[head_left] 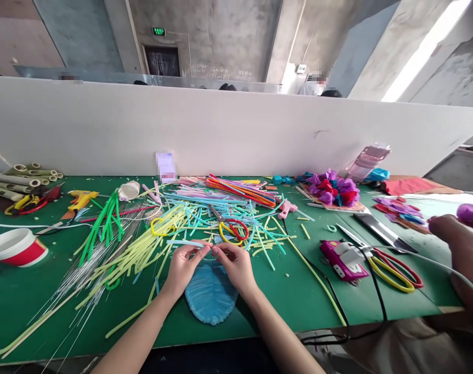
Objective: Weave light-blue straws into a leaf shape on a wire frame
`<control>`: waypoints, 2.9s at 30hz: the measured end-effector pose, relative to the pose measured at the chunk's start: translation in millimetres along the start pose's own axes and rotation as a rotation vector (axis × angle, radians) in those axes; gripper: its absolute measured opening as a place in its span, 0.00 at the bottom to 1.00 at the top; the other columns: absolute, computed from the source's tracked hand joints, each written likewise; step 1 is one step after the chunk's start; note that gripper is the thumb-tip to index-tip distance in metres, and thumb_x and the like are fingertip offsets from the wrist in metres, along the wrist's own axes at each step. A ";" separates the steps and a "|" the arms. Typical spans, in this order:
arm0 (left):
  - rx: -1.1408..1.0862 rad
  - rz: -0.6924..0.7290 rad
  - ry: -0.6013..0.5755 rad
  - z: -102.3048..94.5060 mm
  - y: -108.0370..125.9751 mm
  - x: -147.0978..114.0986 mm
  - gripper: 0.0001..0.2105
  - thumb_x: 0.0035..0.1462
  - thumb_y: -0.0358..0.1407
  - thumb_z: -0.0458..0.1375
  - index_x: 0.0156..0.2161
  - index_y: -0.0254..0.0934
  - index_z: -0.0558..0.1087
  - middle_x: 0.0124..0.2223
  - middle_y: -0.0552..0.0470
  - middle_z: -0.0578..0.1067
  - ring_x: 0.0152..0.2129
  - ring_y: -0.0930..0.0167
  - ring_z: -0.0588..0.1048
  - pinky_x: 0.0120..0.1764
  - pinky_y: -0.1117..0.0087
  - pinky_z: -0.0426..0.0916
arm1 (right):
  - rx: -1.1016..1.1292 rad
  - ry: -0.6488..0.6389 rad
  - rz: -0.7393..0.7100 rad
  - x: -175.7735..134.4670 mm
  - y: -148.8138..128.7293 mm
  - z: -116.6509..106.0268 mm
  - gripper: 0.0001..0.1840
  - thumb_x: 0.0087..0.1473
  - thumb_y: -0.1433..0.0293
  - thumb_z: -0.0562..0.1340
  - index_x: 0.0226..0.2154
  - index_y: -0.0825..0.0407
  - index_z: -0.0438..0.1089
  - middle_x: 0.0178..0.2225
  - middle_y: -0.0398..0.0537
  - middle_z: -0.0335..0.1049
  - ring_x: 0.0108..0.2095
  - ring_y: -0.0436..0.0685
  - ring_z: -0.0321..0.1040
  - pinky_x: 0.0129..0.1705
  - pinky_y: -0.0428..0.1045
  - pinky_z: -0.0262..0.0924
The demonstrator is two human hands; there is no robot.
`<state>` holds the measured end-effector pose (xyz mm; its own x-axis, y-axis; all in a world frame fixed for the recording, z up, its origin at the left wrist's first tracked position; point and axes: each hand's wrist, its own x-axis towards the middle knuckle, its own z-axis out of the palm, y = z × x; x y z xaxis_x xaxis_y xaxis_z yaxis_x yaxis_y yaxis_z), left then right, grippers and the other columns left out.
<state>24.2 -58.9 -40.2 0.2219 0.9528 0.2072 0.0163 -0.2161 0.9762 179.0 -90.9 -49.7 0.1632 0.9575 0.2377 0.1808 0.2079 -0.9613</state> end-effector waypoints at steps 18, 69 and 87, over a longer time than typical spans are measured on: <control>-0.169 -0.101 0.114 -10.3 11.7 -4.2 0.11 0.55 0.44 0.63 0.35 0.37 0.77 0.39 0.46 0.81 0.42 0.62 0.77 0.50 0.63 0.66 | -0.223 0.213 -0.077 0.6 8.3 -13.5 0.13 0.58 0.59 0.60 0.29 0.50 0.72 0.41 0.52 0.73 0.45 0.61 0.68 0.45 0.54 0.62; -0.523 -0.140 0.342 -36.8 -3.9 11.6 0.11 0.48 0.42 0.69 0.35 0.38 0.78 0.42 0.50 0.80 0.43 0.69 0.75 0.42 0.71 0.68 | 0.266 0.351 0.199 2.7 6.8 -25.3 0.19 0.54 0.50 0.61 0.30 0.49 0.64 0.23 0.40 0.66 0.22 0.51 0.59 0.24 0.47 0.55; -0.367 -0.417 -0.066 -19.6 8.6 -0.9 0.26 0.45 0.40 0.71 0.50 0.36 0.73 0.37 0.46 0.80 0.32 0.64 0.79 0.37 0.65 0.73 | 0.403 0.244 0.215 3.1 -3.1 -20.0 0.19 0.48 0.51 0.67 0.32 0.50 0.72 0.28 0.43 0.74 0.27 0.54 0.67 0.30 0.48 0.59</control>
<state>5.0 -57.5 -30.8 0.3297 0.9240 -0.1939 -0.2220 0.2755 0.9353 198.3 -92.5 -43.2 0.3854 0.9227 0.0079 -0.2621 0.1177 -0.9578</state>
